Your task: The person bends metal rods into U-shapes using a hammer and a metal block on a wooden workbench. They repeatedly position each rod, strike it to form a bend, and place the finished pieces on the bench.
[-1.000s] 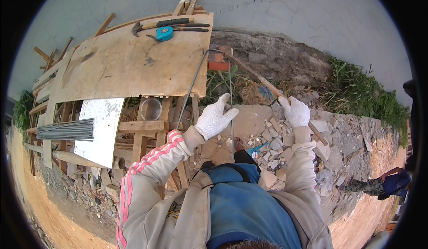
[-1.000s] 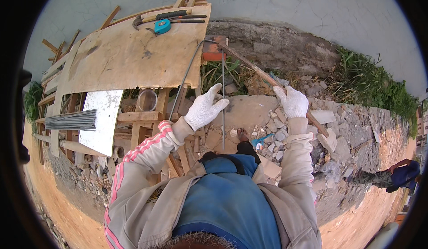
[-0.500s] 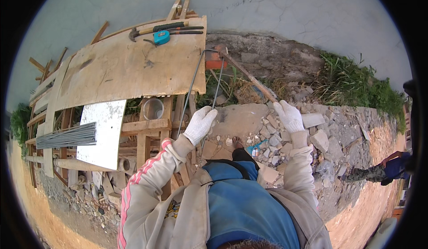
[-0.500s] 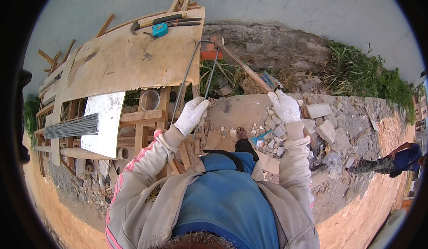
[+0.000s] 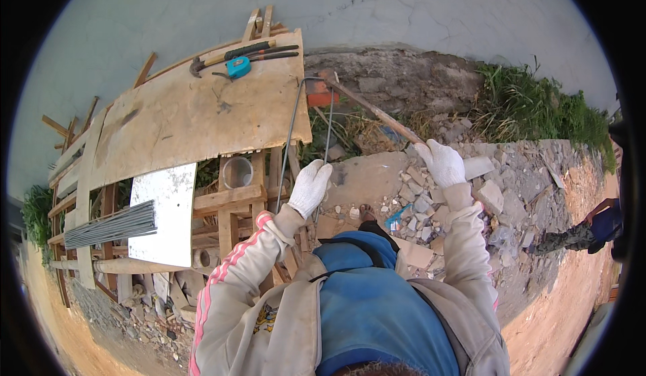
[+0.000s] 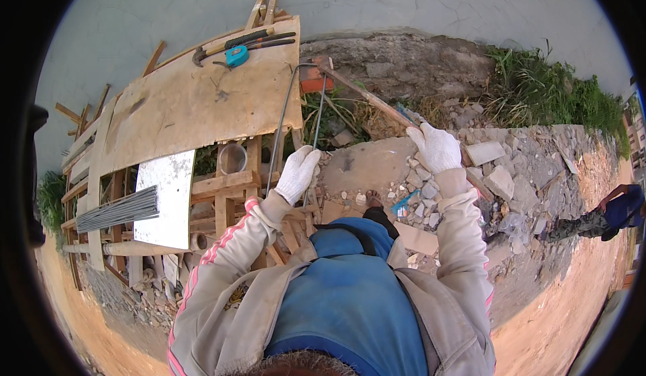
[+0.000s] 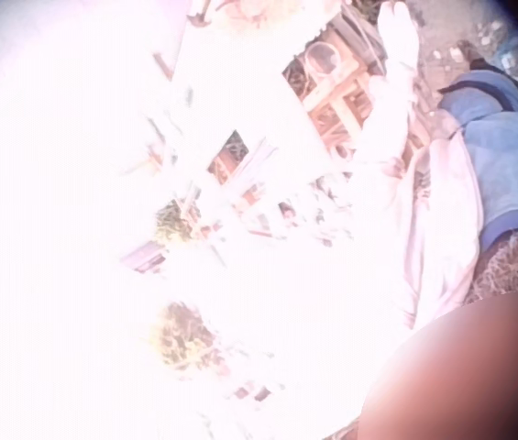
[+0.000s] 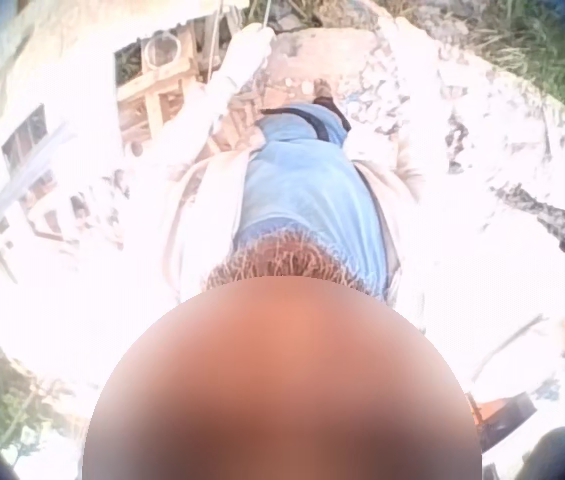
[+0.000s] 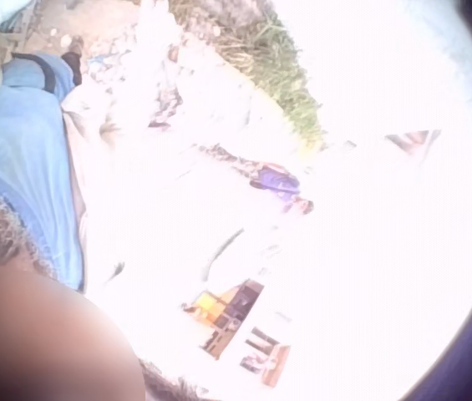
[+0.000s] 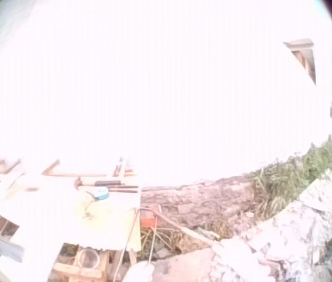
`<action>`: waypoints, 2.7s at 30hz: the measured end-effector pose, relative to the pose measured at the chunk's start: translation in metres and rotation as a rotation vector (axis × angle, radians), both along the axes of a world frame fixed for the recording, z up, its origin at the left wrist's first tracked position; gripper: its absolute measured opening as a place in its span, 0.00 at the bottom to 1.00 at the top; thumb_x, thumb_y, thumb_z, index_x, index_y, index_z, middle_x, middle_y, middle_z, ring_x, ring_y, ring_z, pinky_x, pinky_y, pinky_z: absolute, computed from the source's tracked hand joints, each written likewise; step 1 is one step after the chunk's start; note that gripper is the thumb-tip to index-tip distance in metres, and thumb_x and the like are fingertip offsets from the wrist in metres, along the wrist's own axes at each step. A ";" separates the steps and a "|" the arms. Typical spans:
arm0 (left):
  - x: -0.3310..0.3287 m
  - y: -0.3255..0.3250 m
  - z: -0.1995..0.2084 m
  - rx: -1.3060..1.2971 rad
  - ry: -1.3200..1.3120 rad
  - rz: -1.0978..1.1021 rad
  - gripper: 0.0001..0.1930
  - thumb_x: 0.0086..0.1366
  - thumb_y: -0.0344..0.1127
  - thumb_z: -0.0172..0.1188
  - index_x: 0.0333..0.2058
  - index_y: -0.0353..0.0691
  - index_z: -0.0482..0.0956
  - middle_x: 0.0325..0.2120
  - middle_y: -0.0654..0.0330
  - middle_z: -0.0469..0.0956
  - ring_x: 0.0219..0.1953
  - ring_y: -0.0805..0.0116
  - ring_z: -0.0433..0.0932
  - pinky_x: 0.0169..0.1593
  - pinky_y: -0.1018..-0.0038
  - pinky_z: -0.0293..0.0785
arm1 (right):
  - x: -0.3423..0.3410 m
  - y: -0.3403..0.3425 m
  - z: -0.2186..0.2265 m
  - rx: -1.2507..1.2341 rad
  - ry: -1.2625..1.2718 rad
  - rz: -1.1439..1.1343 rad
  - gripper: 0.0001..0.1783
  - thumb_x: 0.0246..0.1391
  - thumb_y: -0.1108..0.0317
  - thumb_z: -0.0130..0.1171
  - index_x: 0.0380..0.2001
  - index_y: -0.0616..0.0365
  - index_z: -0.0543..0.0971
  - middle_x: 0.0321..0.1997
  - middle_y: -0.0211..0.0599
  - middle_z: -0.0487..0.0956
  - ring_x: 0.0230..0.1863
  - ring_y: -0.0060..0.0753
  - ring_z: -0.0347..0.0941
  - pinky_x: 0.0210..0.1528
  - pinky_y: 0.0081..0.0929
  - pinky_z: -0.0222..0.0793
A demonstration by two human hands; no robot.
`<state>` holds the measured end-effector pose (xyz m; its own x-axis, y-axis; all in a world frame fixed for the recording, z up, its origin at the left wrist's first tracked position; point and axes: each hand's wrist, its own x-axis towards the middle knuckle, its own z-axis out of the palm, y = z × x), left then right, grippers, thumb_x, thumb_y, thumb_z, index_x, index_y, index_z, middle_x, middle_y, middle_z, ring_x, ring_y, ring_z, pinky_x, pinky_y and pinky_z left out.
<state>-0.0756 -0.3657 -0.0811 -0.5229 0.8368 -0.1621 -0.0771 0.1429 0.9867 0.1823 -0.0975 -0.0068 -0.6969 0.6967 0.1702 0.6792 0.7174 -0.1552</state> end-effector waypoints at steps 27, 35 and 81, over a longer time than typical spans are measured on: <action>-0.009 -0.008 0.007 -0.049 0.566 0.105 0.18 0.77 0.44 0.56 0.40 0.31 0.81 0.34 0.35 0.82 0.42 0.33 0.82 0.46 0.51 0.77 | -0.005 -0.039 -0.008 -0.061 0.054 -0.106 0.33 0.70 0.32 0.55 0.35 0.54 0.81 0.32 0.58 0.85 0.41 0.67 0.84 0.43 0.61 0.77; 0.002 -0.008 0.029 -0.130 0.515 0.096 0.21 0.77 0.46 0.57 0.42 0.29 0.82 0.33 0.37 0.83 0.41 0.34 0.84 0.46 0.52 0.78 | 0.000 -0.006 -0.015 -0.226 0.070 -0.072 0.33 0.65 0.31 0.61 0.37 0.55 0.82 0.35 0.57 0.85 0.42 0.66 0.83 0.43 0.59 0.74; 0.006 0.194 0.029 0.254 -0.303 0.588 0.16 0.80 0.42 0.59 0.51 0.32 0.79 0.38 0.58 0.85 0.35 0.69 0.87 0.37 0.72 0.82 | -0.229 0.191 0.040 -1.098 -0.009 0.566 0.16 0.68 0.55 0.68 0.41 0.57 0.79 0.19 0.25 0.75 0.13 0.16 0.66 0.15 0.22 0.57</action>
